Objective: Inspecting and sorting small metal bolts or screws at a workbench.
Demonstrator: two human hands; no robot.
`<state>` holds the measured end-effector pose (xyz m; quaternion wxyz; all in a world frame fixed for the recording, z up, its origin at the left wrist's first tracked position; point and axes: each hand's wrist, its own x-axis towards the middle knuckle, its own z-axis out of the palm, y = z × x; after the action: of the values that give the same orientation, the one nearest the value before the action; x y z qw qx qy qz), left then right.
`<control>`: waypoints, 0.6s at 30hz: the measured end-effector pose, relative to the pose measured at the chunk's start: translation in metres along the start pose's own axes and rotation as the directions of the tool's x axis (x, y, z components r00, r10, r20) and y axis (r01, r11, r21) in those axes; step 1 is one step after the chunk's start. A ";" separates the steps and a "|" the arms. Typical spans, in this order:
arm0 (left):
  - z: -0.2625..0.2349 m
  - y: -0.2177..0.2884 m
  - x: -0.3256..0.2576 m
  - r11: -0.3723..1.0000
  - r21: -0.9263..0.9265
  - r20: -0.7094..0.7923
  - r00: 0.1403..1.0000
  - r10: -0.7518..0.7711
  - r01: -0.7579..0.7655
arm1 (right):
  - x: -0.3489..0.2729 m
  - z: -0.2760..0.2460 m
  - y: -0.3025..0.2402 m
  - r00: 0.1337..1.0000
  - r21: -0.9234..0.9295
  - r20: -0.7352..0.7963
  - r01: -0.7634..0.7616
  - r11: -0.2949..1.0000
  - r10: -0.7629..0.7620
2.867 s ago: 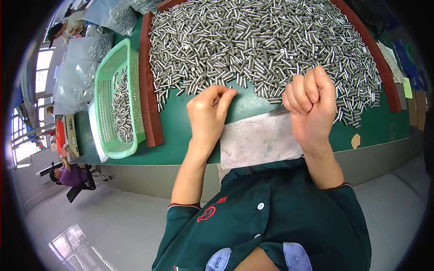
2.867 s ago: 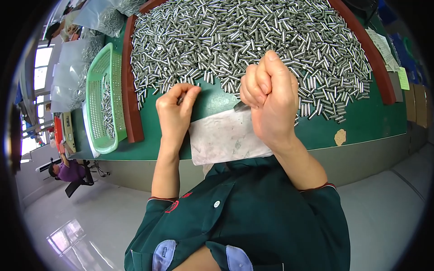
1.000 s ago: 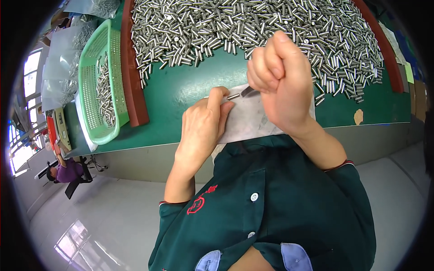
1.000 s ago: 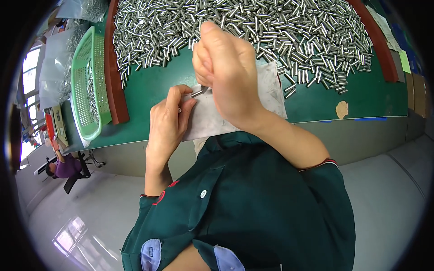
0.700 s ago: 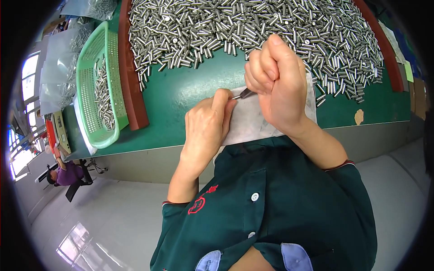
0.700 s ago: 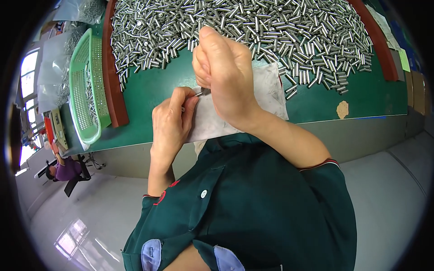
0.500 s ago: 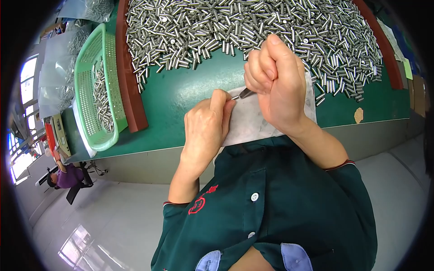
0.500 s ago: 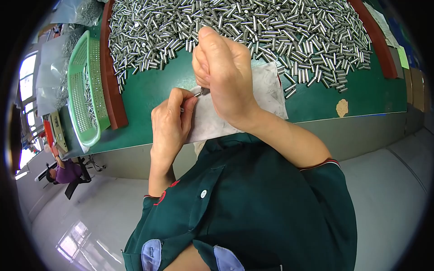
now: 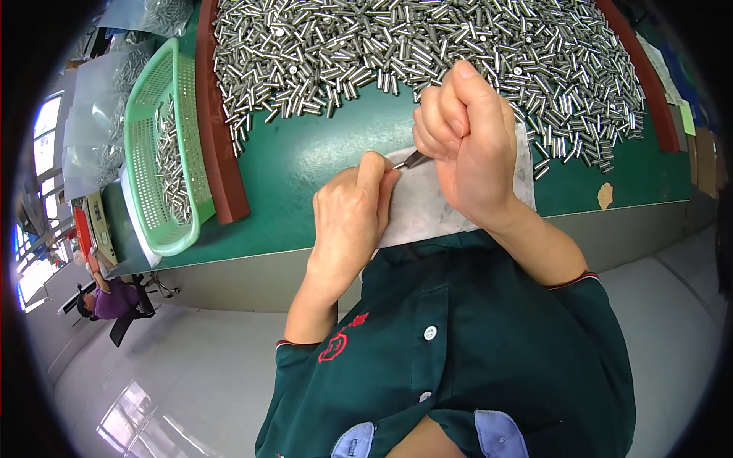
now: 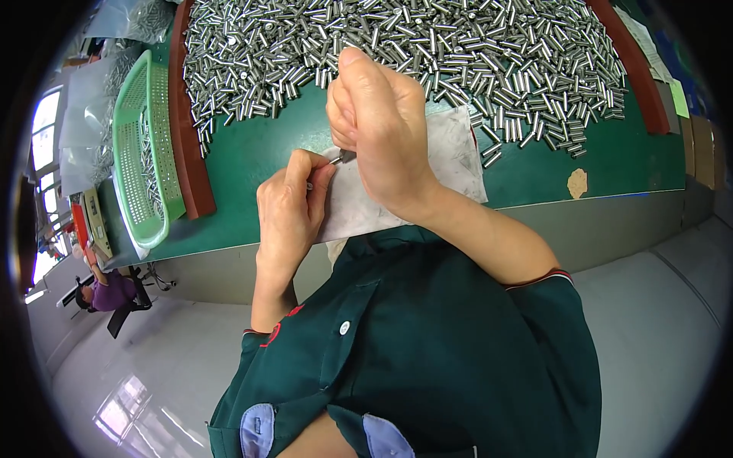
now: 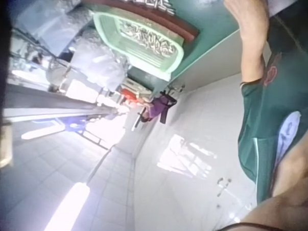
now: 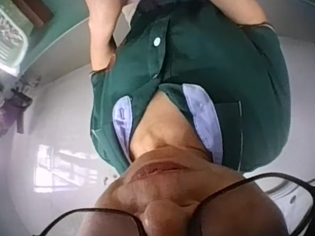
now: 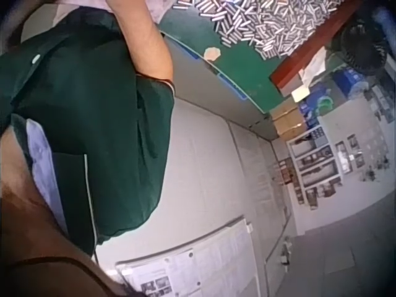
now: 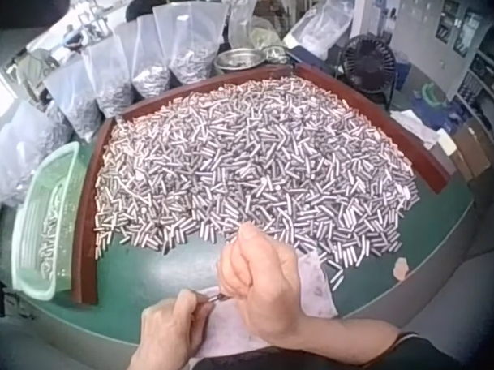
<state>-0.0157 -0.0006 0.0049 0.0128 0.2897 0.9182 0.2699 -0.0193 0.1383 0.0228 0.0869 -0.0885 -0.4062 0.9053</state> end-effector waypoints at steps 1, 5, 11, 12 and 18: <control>0.000 0.000 0.000 1.000 0.006 0.001 1.000 0.006 -0.006 | 0.000 0.000 0.000 1.000 -0.001 0.000 -0.001 1.000 0.001; 0.000 0.000 0.001 1.000 0.011 0.010 1.000 0.000 0.000 | -0.001 0.001 0.001 1.000 -0.028 0.004 0.012 1.000 -0.012; -0.001 0.000 0.002 1.000 -0.001 0.003 1.000 0.005 -0.005 | -0.005 0.004 0.006 0.996 -0.082 0.031 0.089 0.993 -0.086; -0.001 0.001 0.002 1.000 -0.002 -0.001 1.000 0.004 -0.004 | -0.006 0.005 0.007 0.993 -0.111 0.042 0.113 0.987 -0.109; 0.000 0.000 0.002 1.000 -0.004 -0.013 0.999 0.030 -0.030 | -0.010 0.008 0.009 0.982 -0.184 0.077 0.185 0.965 -0.173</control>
<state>-0.0178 0.0002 0.0049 0.0035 0.3015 0.9132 0.2741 -0.0123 0.1245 0.0219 0.1472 -0.0320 -0.4995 0.8531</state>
